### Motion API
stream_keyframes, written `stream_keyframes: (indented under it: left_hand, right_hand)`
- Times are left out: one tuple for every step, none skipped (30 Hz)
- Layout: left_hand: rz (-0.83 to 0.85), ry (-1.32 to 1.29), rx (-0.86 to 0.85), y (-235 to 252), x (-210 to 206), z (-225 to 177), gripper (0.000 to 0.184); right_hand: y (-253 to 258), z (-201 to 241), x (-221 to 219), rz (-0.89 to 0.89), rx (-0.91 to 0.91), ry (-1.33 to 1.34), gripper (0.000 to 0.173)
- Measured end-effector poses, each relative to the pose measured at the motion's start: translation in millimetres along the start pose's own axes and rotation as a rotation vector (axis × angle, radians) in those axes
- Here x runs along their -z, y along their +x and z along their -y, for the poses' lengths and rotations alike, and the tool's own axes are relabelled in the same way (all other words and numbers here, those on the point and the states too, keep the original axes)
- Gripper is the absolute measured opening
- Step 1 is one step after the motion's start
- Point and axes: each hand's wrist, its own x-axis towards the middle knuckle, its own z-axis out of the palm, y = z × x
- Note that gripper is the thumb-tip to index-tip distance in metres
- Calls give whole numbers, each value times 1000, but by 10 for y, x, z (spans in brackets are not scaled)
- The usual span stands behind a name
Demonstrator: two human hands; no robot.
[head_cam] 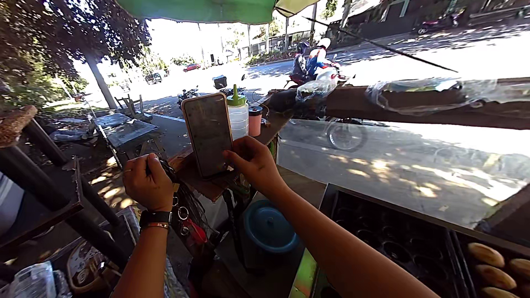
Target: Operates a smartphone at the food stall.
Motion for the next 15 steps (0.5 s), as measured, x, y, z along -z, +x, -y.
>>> stream_keyframes:
  left_hand:
    - [-3,-1,-1,2,-1,4,32]
    - [-7,-1,-5,4,-3,9,32]
    - [-7,1,-7,3,-2,10,32]
    - [-5,1,-5,2,-1,5,31]
    - [-5,0,-5,3,-1,1,31]
    - [-6,-1,-4,5,-3,-2,31]
    - [-7,-3,-3,5,-5,-3,31]
    - [-6,-5,-1,4,-4,-3,31]
    - [-6,-5,0,5,-3,-3,31]
    - [-8,-7,0,5,-4,-5,31]
    - [-7,-9,0,4,-3,-8,31]
    - [-4,-7,2,4,-1,-11,31]
    - [-1,-3,3,3,3,-14,32]
    - [8,5,6,0,11,-20,32]
    - [32,18,12,-5,33,-27,34]
  right_hand:
    - [-5,-23,10,10,7,13,24]
    - [-6,-43,16,15,9,21,24]
    - [-7,-59,20,19,11,26,25]
    - [-8,-67,26,23,13,30,25]
    - [-9,-68,32,26,18,34,24]
    - [-12,-63,36,25,24,36,23]
    - [-16,-60,38,22,29,35,22]
    - [-22,-54,43,21,25,39,21]
    - [-27,-50,48,21,15,49,21]
    - [-31,-53,52,20,11,56,21]
    - [-33,-59,56,19,11,62,21]
    - [-35,-66,58,18,14,67,21]
    - [-35,-71,59,15,19,71,21]
    - [-35,-72,61,12,23,76,21]
    - [-36,-72,62,9,27,81,20]
